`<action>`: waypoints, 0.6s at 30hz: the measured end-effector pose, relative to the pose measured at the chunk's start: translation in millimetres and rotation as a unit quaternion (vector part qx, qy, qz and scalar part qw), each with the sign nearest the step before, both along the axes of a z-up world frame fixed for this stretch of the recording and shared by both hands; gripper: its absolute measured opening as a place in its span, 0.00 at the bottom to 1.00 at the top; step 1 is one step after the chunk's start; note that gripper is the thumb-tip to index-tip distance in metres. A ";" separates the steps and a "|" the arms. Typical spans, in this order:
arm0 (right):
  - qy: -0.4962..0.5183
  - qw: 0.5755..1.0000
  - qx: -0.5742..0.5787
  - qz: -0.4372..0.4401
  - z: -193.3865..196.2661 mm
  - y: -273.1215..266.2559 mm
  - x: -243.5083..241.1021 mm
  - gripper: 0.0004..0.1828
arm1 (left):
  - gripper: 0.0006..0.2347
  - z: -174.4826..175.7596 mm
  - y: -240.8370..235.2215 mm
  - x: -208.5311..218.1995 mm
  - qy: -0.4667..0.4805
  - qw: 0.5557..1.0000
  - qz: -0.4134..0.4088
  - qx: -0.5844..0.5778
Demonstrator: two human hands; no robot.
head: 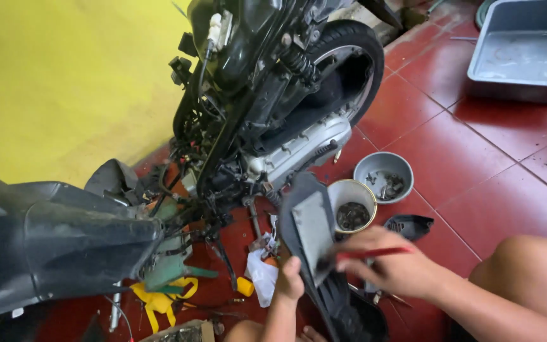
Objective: The person sits on the floor and cleans a motorcycle air filter housing using a red brush. They scrub the interior of the housing and the air filter element, occasionally dipping the brush into a small bowl of liquid. The person also wipes the housing with a white cloth.
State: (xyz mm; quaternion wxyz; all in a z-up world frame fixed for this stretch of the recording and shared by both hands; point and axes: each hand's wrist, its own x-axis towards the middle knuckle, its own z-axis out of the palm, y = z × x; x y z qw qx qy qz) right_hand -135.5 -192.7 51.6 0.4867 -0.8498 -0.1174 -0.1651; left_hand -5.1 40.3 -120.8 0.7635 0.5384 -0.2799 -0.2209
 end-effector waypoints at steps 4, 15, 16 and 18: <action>-0.035 0.992 0.004 -0.123 -11.2 -17.0 5.1 0.13 | 0.37 76.1 -32.5 -25.5 -0.164 0.985 -0.042 0.029; 0.033 0.969 0.087 -0.227 -28.6 11.8 11.0 0.11 | 0.33 -29.7 19.8 -29.9 -0.124 0.991 0.057 -0.011; 0.033 0.970 0.086 -0.224 -34.7 14.7 10.1 0.11 | 0.33 -24.3 16.8 -27.5 -0.125 0.989 0.072 -0.013; 0.065 0.978 0.056 -0.188 -47.2 20.7 7.8 0.12 | 0.33 -12.9 11.3 -22.6 -0.129 0.986 0.101 -0.016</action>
